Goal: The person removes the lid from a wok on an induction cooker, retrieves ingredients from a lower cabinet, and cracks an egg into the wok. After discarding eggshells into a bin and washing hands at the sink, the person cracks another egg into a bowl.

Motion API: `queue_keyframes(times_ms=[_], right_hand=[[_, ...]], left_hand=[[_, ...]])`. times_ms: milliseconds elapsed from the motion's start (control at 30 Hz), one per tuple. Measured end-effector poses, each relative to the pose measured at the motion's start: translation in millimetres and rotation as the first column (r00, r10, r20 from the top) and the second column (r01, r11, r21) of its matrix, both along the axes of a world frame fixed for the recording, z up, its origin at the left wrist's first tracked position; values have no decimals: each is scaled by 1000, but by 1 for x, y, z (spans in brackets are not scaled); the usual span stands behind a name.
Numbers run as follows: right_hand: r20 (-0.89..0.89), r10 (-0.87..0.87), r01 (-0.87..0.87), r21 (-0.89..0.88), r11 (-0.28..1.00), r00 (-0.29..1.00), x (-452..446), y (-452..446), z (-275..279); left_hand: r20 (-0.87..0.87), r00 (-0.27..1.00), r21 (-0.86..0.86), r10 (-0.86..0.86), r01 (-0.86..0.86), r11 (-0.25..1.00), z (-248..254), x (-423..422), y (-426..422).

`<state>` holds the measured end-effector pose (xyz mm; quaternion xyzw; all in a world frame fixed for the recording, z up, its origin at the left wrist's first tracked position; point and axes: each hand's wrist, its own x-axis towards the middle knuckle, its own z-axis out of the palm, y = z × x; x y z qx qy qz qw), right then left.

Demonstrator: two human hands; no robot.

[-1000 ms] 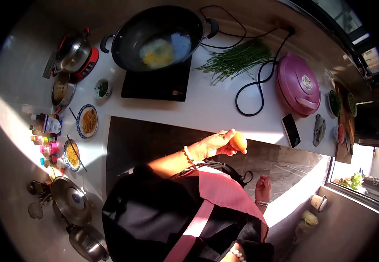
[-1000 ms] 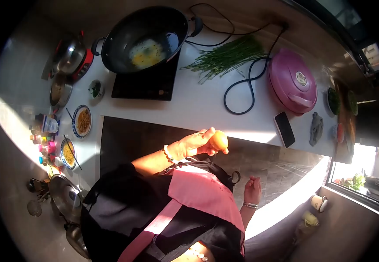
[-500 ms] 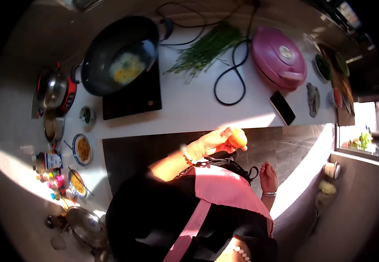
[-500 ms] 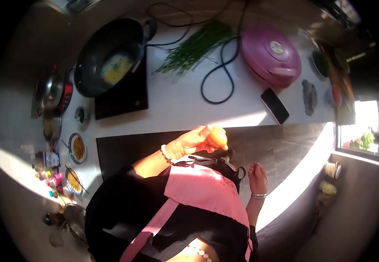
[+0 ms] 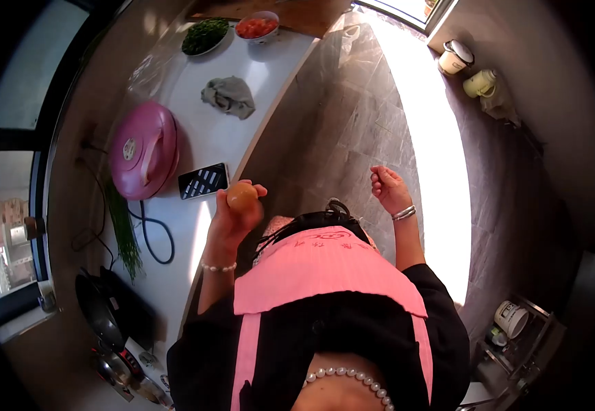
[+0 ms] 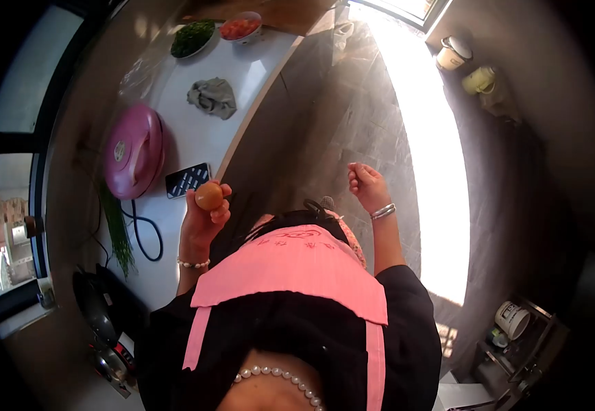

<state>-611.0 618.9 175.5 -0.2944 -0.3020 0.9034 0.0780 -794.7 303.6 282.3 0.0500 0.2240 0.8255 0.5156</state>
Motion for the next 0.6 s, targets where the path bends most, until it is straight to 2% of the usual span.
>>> queue_keyframes(times_ms=[33,67,233,433,533,600], right_hand=[[18,-16,16,8,1000,1000,2,21,-1],[42,-35,35,15,999,999,2,41,-1],[71,-110,109,17,994,991,-43,135,-10],[7,-158,157,97,983,987,-145,260,-26],[10,-167,165,112,980,986,-199,323,-23],[33,-129,121,188,975,991,-235,367,-25]], left_hand=[[34,999,-3,7,-6,1000,5,-3,22],[-18,999,-197,43,-45,979,15,-7,42],[-43,999,-259,2,-13,966,13,-49,131],[-23,997,-127,-69,66,990,-35,-121,241],[-48,997,-160,-60,52,986,-45,-162,303],[-121,992,-296,-26,-11,955,-40,-176,334]])
